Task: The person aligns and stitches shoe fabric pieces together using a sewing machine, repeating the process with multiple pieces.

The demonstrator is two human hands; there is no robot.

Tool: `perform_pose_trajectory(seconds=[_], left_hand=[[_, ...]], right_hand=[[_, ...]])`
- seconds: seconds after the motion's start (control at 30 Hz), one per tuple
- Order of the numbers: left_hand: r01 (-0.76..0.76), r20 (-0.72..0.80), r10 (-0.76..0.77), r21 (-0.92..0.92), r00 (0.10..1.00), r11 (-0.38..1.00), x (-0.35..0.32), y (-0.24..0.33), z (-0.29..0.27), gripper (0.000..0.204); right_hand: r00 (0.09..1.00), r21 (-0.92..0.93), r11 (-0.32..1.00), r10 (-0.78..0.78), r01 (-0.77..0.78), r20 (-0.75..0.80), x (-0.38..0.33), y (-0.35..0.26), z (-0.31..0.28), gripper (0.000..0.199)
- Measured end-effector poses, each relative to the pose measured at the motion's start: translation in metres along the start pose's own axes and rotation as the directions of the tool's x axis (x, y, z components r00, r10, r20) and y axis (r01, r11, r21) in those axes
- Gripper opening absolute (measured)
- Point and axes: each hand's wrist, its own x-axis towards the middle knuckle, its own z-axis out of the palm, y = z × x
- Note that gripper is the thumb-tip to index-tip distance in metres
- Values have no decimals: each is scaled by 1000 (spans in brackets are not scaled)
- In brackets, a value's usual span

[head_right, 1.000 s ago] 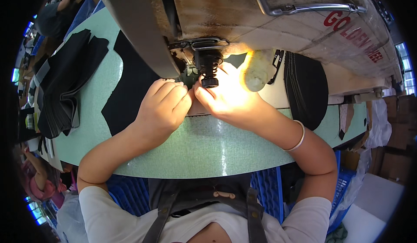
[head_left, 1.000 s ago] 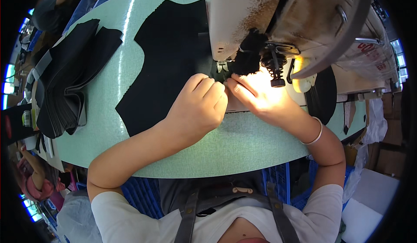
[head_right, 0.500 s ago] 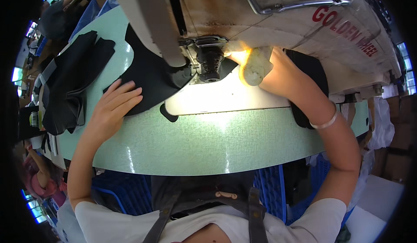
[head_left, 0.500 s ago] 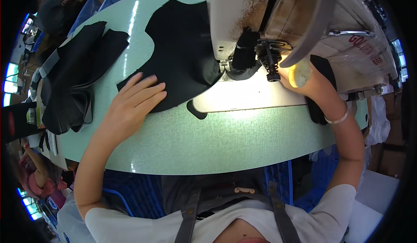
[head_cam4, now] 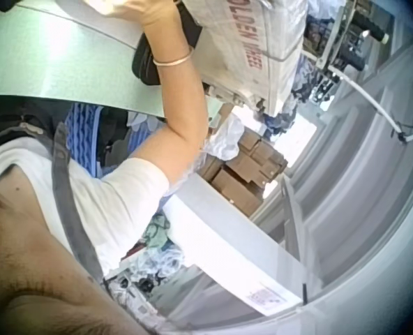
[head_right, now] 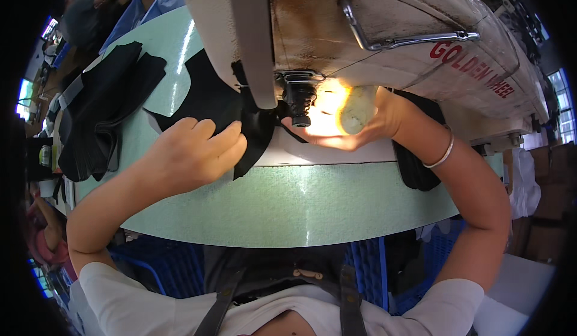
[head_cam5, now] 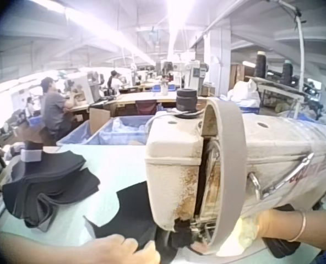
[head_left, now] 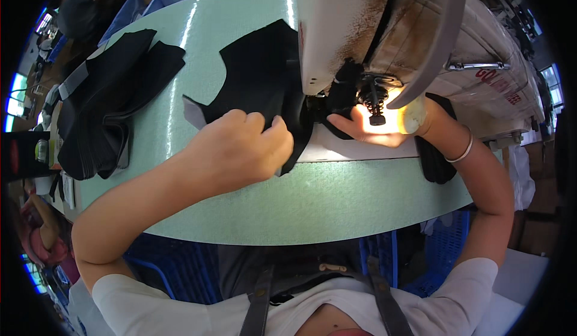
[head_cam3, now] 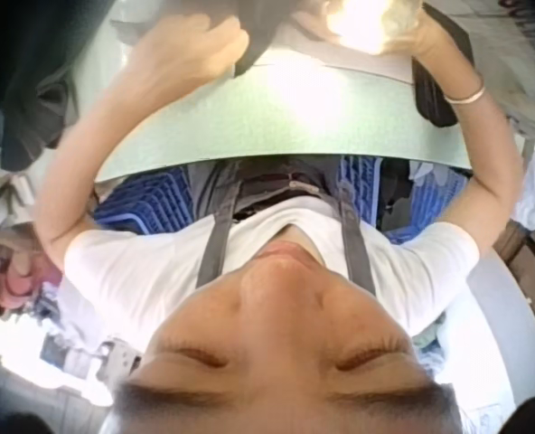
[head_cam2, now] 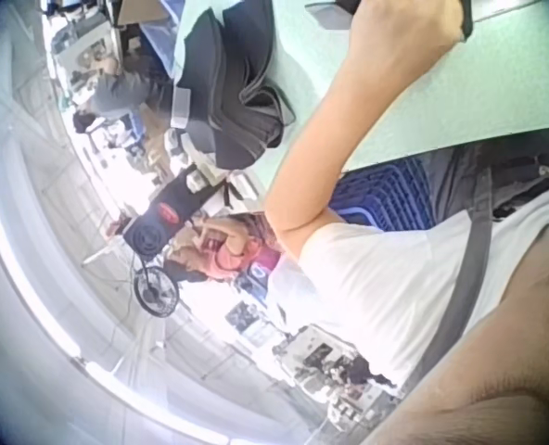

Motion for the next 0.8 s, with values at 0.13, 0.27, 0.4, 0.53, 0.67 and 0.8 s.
perform_pose_trajectory(seconds=[0.13,0.27,0.4,0.53,0.67,0.8], left_hand=[[-14,49,16,-50,999,999,23,-2,3,17],[75,127,-59,-123,990,990,23,-2,16,15],[122,87,-116,-69,989,990,24,22,21,24],[199,46,-201,41,979,979,18,40,22,32],[252,29,-254,48,967,966,25,41,32,36],[314,-132,-340,-185,931,931,21,39,43,29]], right_hand=[[960,237,931,264,-278,89,-7,-19,0,19],[699,535,514,680,-670,222,2,-38,-3,11],[716,617,459,648,-639,259,10,-56,-8,22],[691,243,654,617,-717,378,33,-64,-36,30],[632,218,602,657,-768,412,37,-73,-33,35],[626,220,590,683,-776,377,42,-73,-31,35]])
